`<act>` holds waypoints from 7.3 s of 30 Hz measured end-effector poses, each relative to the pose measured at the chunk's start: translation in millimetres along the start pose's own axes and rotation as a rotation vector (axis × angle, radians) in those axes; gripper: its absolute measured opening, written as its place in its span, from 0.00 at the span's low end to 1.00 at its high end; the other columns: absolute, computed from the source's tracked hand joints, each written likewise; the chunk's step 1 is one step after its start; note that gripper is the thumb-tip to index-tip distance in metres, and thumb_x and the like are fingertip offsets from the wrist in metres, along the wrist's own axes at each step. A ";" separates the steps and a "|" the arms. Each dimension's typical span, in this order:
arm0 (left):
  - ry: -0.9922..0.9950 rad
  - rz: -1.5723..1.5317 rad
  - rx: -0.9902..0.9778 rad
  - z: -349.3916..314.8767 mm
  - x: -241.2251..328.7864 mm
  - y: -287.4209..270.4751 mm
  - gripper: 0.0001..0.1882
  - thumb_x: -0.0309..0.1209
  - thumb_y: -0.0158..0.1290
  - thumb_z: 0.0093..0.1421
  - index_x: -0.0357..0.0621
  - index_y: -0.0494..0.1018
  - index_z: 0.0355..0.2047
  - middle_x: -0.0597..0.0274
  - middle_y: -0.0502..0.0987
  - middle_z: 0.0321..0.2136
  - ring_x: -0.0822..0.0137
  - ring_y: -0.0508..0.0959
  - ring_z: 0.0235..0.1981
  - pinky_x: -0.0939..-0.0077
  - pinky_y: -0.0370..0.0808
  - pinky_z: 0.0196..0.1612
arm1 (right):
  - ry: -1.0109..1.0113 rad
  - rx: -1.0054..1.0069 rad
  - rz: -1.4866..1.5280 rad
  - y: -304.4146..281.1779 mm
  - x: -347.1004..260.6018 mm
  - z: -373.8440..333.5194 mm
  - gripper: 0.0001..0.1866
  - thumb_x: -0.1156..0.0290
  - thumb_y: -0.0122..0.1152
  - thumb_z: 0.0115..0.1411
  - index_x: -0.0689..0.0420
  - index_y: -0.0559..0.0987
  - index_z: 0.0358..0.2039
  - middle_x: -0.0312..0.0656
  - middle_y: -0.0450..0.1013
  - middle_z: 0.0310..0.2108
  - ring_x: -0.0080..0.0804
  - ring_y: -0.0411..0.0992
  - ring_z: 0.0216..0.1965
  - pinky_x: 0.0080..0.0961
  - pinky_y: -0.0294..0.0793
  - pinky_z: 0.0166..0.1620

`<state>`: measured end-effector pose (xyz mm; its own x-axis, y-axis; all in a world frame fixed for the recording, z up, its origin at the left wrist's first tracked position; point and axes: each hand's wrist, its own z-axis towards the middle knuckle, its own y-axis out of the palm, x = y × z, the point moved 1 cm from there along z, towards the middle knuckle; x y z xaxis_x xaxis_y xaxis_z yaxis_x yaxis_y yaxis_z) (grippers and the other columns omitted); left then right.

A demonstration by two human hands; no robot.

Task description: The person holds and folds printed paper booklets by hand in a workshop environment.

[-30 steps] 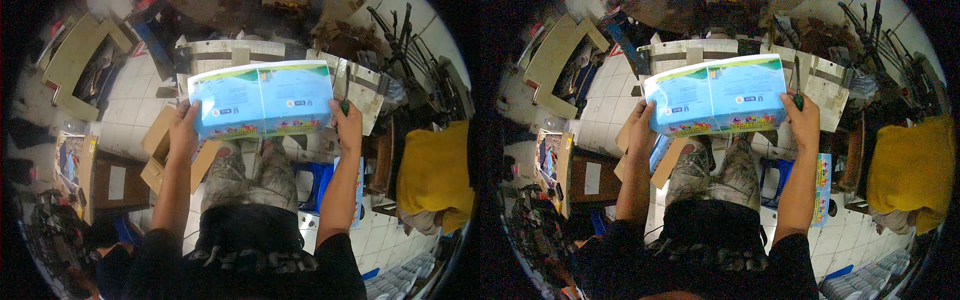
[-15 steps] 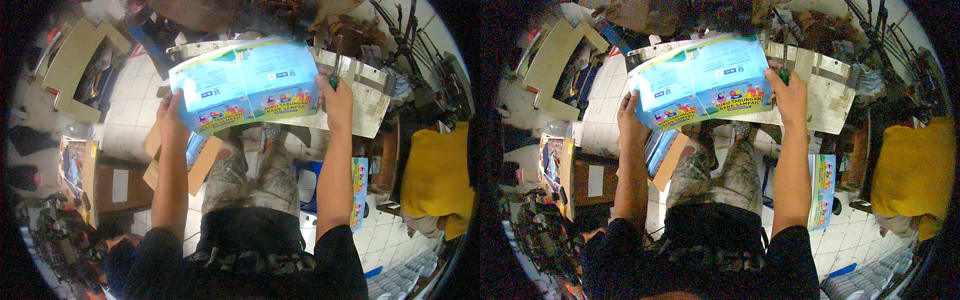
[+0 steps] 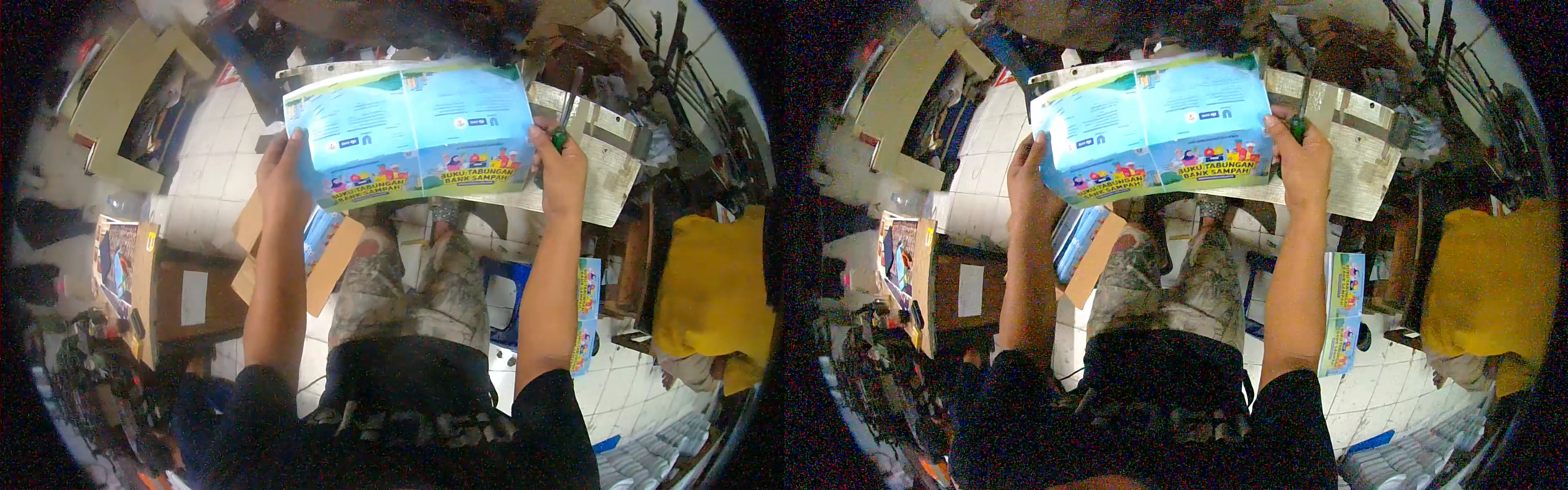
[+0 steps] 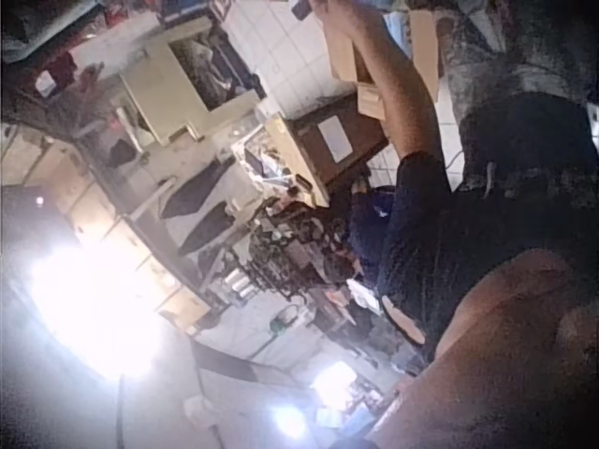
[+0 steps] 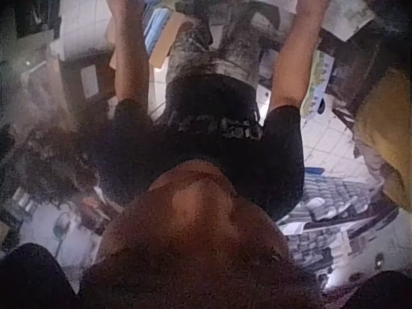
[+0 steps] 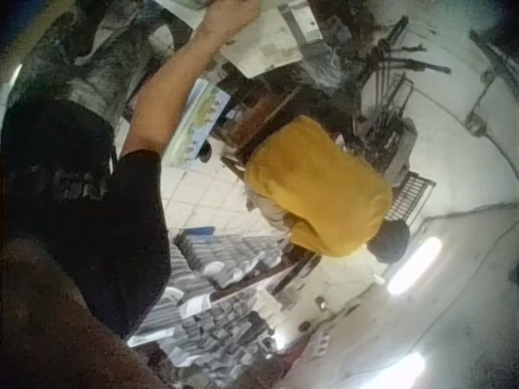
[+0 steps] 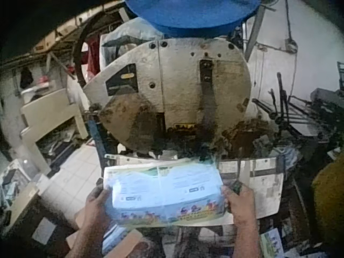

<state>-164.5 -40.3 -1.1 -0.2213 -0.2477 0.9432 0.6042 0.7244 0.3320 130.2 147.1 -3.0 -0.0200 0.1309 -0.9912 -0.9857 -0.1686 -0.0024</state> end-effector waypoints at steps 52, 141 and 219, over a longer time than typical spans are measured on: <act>0.960 1.128 -0.379 -174.2 88.5 -18.2 0.20 0.35 0.67 0.36 0.56 0.79 0.34 0.70 0.77 0.44 0.61 0.70 0.51 0.59 0.52 0.56 | -0.940 -0.601 -0.320 23.6 -61.0 -150.0 0.09 0.68 0.65 0.45 0.52 0.83 0.30 0.37 0.76 0.27 0.34 0.70 0.23 0.28 0.68 0.27; -0.244 -0.273 0.018 -40.0 -19.3 -45.8 0.11 0.32 0.48 0.65 0.42 0.69 0.45 0.61 0.75 0.40 0.67 0.77 0.41 0.67 0.76 0.45 | 0.189 -0.546 0.109 8.6 57.9 -167.0 0.10 0.76 0.66 0.53 0.63 0.78 0.36 0.37 0.77 0.33 0.21 0.73 0.33 0.21 0.72 0.40; 0.503 0.230 -0.302 139.9 63.7 37.4 0.24 0.30 0.50 0.63 0.36 0.60 0.58 0.54 0.69 0.54 0.63 0.68 0.55 0.69 0.63 0.58 | 0.190 -0.117 0.139 -51.0 53.3 -103.0 0.14 0.74 0.63 0.54 0.64 0.76 0.42 0.39 0.77 0.34 0.22 0.74 0.34 0.21 0.73 0.40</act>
<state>-263.2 61.0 70.0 0.2826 -0.4323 0.8563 0.7992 0.5998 0.0390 196.6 62.0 -69.3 -0.1112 -0.0858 -0.9901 -0.9495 -0.2850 0.1313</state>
